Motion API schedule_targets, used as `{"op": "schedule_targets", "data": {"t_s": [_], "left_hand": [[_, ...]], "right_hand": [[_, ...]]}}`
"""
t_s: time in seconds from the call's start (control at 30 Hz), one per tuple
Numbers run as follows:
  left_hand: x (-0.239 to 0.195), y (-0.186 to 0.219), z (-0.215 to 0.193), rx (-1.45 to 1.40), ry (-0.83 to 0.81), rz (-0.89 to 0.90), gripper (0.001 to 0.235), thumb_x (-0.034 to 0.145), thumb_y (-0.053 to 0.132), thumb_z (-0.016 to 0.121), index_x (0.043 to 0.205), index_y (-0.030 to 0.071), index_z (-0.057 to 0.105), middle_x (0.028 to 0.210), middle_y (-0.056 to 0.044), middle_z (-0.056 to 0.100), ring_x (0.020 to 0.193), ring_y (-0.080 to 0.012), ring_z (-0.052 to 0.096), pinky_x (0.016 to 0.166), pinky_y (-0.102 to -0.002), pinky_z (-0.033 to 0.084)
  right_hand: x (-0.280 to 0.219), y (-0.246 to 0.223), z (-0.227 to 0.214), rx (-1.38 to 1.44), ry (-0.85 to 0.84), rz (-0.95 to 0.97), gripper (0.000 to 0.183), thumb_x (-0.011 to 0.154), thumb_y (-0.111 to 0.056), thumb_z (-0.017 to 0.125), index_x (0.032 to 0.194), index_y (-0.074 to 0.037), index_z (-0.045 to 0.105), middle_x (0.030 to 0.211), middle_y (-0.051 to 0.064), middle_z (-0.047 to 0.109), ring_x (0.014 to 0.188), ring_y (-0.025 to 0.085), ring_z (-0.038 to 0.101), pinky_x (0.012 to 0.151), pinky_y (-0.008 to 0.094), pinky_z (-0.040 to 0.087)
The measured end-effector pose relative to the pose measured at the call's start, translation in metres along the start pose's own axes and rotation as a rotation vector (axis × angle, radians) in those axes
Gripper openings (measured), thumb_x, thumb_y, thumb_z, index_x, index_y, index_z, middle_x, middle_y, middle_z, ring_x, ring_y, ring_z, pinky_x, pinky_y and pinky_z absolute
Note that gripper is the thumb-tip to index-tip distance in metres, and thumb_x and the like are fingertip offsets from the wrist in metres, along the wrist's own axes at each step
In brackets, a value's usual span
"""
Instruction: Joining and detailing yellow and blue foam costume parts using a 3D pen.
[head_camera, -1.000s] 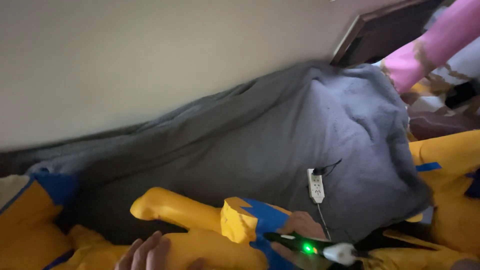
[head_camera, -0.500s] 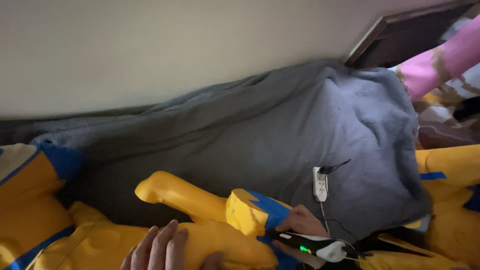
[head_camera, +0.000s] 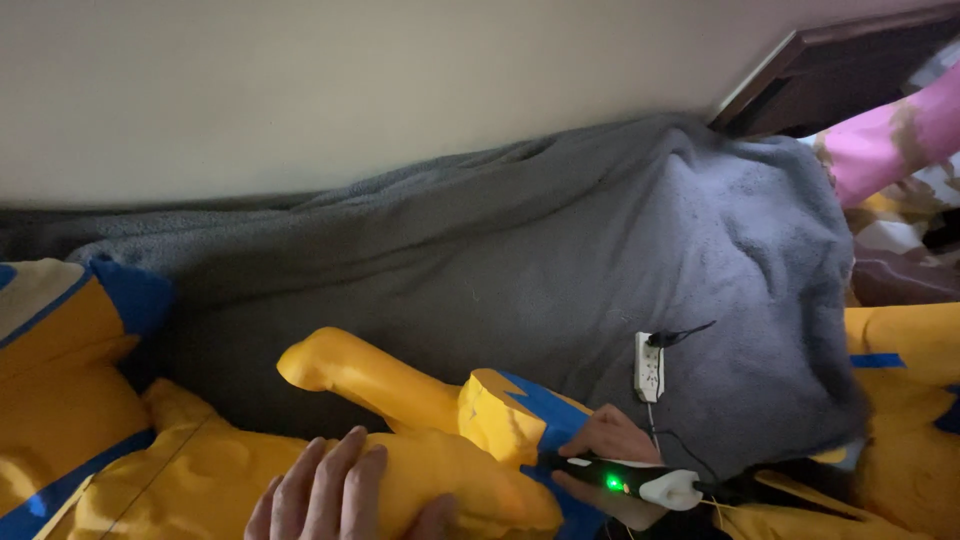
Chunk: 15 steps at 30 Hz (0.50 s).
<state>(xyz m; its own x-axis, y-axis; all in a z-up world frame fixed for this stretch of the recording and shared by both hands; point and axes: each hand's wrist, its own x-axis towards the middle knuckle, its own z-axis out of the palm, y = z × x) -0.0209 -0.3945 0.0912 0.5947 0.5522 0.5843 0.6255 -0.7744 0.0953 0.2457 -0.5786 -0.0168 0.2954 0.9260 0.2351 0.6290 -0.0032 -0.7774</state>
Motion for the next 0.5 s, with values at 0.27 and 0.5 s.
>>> {"op": "schedule_targets", "data": {"t_s": [0.27, 0.5], "left_hand": [[-0.002, -0.003, 0.004, 0.018, 0.022, 0.002, 0.065, 0.071, 0.071, 0.072, 0.094, 0.01, 0.072, 0.094, -0.009, 0.076, 0.09, -0.0344, 0.072, 0.084, -0.049, 0.058], [0.005, -0.002, 0.001, -0.015, -0.021, -0.004, 0.061, 0.065, 0.065, 0.073, 0.086, 0.008, 0.073, 0.088, -0.011, 0.077, 0.083, -0.0359, 0.073, 0.079, -0.05, 0.059]], "right_hand": [[-0.001, 0.001, -0.001, 0.001, -0.02, -0.033, 0.034, 0.059, -0.017, 0.096, 0.083, -0.011, 0.074, 0.079, -0.001, 0.074, 0.077, 0.018, 0.07, 0.07, 0.034, 0.055], [0.0, -0.007, -0.002, 0.024, -0.005, -0.027, 0.031, 0.059, -0.019, 0.096, 0.081, -0.013, 0.075, 0.078, -0.002, 0.073, 0.074, 0.019, 0.064, 0.064, 0.033, 0.054]]}}
